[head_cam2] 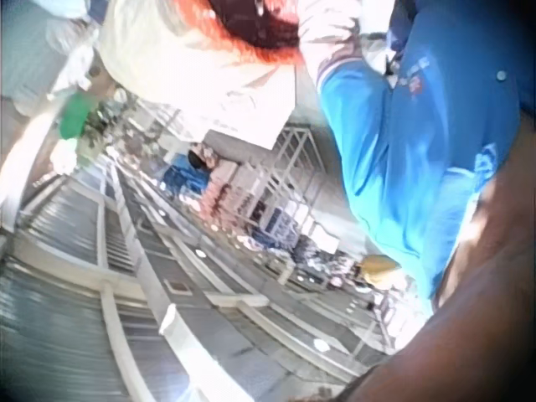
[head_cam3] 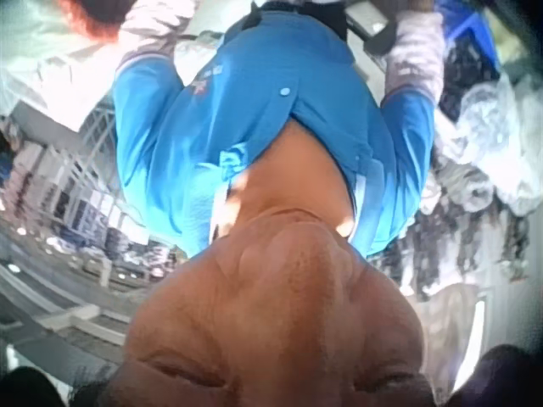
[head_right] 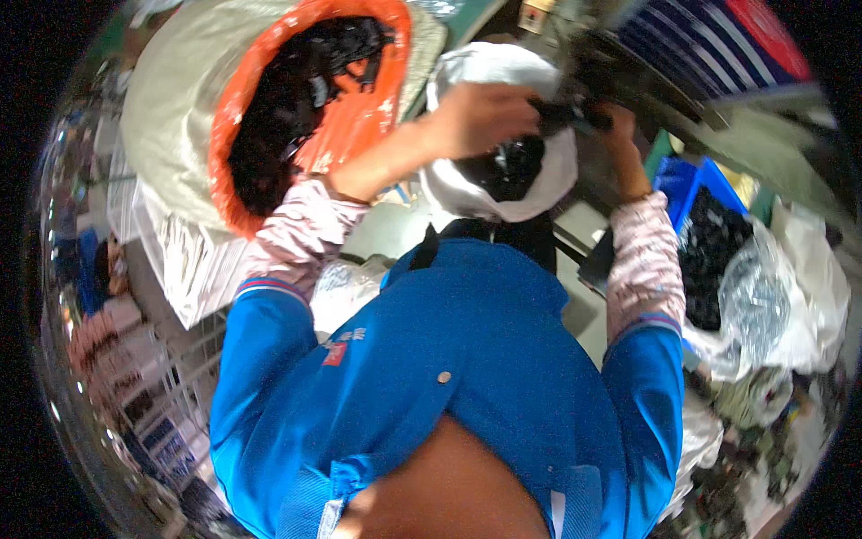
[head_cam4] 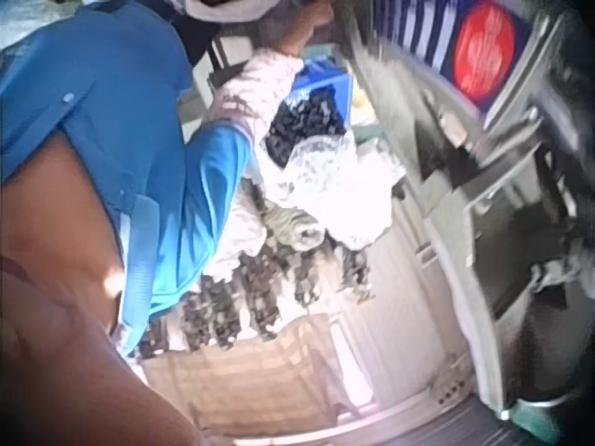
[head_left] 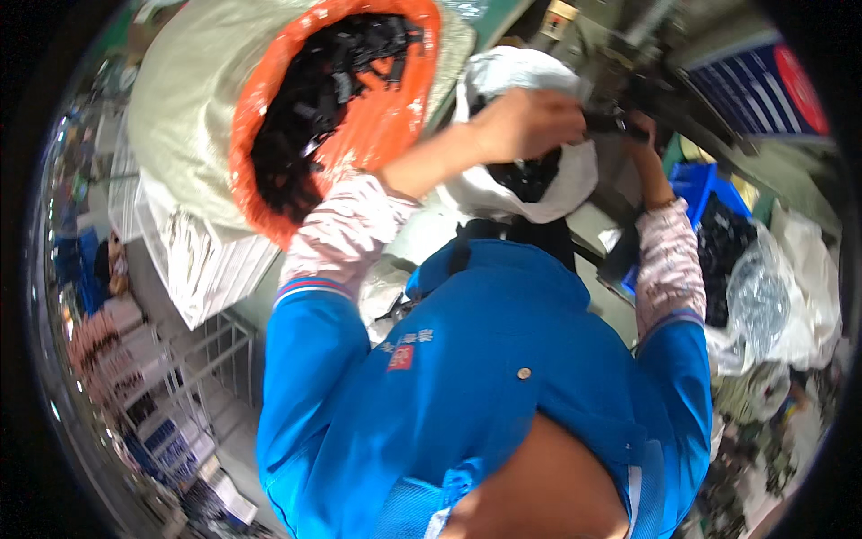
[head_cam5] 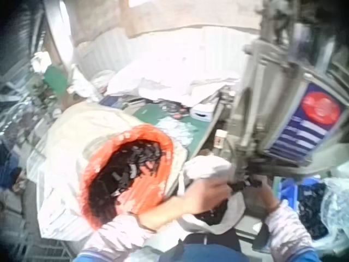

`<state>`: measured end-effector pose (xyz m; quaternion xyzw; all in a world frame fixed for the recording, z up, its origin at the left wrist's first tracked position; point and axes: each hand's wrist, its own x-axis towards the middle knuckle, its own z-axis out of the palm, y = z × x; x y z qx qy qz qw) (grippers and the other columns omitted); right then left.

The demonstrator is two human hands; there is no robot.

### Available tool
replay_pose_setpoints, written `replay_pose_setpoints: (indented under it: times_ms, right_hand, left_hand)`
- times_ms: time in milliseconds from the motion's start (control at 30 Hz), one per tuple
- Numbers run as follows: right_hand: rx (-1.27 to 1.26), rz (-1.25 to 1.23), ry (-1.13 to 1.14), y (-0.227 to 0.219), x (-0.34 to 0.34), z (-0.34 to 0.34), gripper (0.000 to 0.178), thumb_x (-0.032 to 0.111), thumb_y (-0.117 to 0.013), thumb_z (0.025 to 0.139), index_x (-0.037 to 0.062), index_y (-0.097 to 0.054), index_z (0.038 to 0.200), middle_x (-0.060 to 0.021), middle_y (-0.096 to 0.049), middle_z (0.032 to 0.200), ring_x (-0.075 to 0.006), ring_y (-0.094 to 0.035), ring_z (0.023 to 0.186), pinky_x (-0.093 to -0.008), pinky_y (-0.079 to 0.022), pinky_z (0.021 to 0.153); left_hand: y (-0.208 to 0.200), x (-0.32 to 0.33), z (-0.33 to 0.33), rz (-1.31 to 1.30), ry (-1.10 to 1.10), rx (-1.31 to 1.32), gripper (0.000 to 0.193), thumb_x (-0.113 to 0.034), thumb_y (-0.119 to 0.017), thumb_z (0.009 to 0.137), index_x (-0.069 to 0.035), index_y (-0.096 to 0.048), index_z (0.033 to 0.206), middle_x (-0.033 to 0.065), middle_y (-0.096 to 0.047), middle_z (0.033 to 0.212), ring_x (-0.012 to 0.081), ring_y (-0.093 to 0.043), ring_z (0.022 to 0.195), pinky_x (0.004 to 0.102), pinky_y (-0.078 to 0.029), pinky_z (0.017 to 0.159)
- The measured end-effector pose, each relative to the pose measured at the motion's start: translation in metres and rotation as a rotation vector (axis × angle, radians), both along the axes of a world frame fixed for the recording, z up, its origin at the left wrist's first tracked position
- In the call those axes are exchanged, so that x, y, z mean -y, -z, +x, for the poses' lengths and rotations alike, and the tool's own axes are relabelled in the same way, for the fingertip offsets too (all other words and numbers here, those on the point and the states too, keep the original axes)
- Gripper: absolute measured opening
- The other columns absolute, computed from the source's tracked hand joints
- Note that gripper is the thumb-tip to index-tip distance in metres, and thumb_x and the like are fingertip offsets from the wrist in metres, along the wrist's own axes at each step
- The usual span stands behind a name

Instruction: The person picks small black plastic parts from a blue bin, attaches a small metal component to each part, and places the assembled unit into a white bag. The person repeats this process continuously.

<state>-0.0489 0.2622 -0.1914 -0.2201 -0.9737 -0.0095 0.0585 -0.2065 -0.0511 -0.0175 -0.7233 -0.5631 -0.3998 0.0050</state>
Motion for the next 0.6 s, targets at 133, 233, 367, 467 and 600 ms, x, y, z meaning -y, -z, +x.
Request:
replay_pose_setpoints:
  times_ms: [133,233,367,467,600]
  right_hand:
    - [0.128,-0.039,0.228,-0.016,0.005,-0.01,0.04,0.02,-0.058,0.074,0.0136,-0.063,0.114,-0.0203,-0.065,0.102,-0.0332,-0.064,0.093,-0.0392,-0.051,0.079]
    - [-0.164,-0.368,0.292,-0.039,0.024,-0.024,0.029,0.017,-0.055,0.079,0.0103,-0.067,0.105,-0.0157,-0.067,0.101,-0.0311,-0.064,0.093,-0.0363,-0.049,0.079]
    - [-0.179,-0.111,0.173,0.01,-0.018,0.004,0.03,0.018,-0.059,0.079,0.0091,-0.065,0.107,-0.0171,-0.066,0.1,-0.0313,-0.062,0.095,-0.0369,-0.049,0.08]
    - [-0.131,-0.058,0.212,0.0,-0.002,0.003,0.03,0.028,-0.054,0.085,0.006,-0.066,0.101,-0.0192,-0.066,0.096,-0.0354,-0.062,0.086,-0.042,-0.049,0.076]
    - [-0.159,0.01,0.21,-0.027,0.015,0.001,0.027,0.024,-0.051,0.089,0.0024,-0.065,0.096,-0.0177,-0.065,0.088,-0.034,-0.062,0.077,-0.042,-0.05,0.07]
  left_hand:
    - [0.043,0.028,0.005,-0.036,-0.09,-0.199,0.031,-0.023,-0.067,0.077,-0.012,-0.063,0.106,0.0158,-0.057,0.119,0.0305,-0.055,0.106,0.0379,-0.045,0.088]
    - [0.07,0.061,-0.01,-0.187,-0.341,-0.042,0.048,-0.026,-0.069,0.076,-0.01,-0.058,0.12,0.0195,-0.055,0.122,0.0347,-0.054,0.108,0.0426,-0.04,0.095]
    - [0.057,0.126,-0.086,-0.238,-0.96,0.061,0.026,-0.011,-0.061,0.076,-0.006,-0.059,0.101,0.0186,-0.062,0.086,0.0346,-0.061,0.083,0.0466,-0.05,0.07]
    - [0.067,0.184,-0.147,-0.423,-1.489,0.09,0.051,-0.023,-0.067,0.078,-0.004,-0.044,0.119,0.0211,-0.061,0.1,0.0392,-0.059,0.092,0.0476,-0.05,0.078]
    - [0.111,0.222,-0.182,-0.771,-1.392,0.153,0.06,-0.027,-0.071,0.077,-0.004,-0.041,0.123,0.0237,-0.059,0.109,0.039,-0.057,0.105,0.0474,-0.048,0.085]
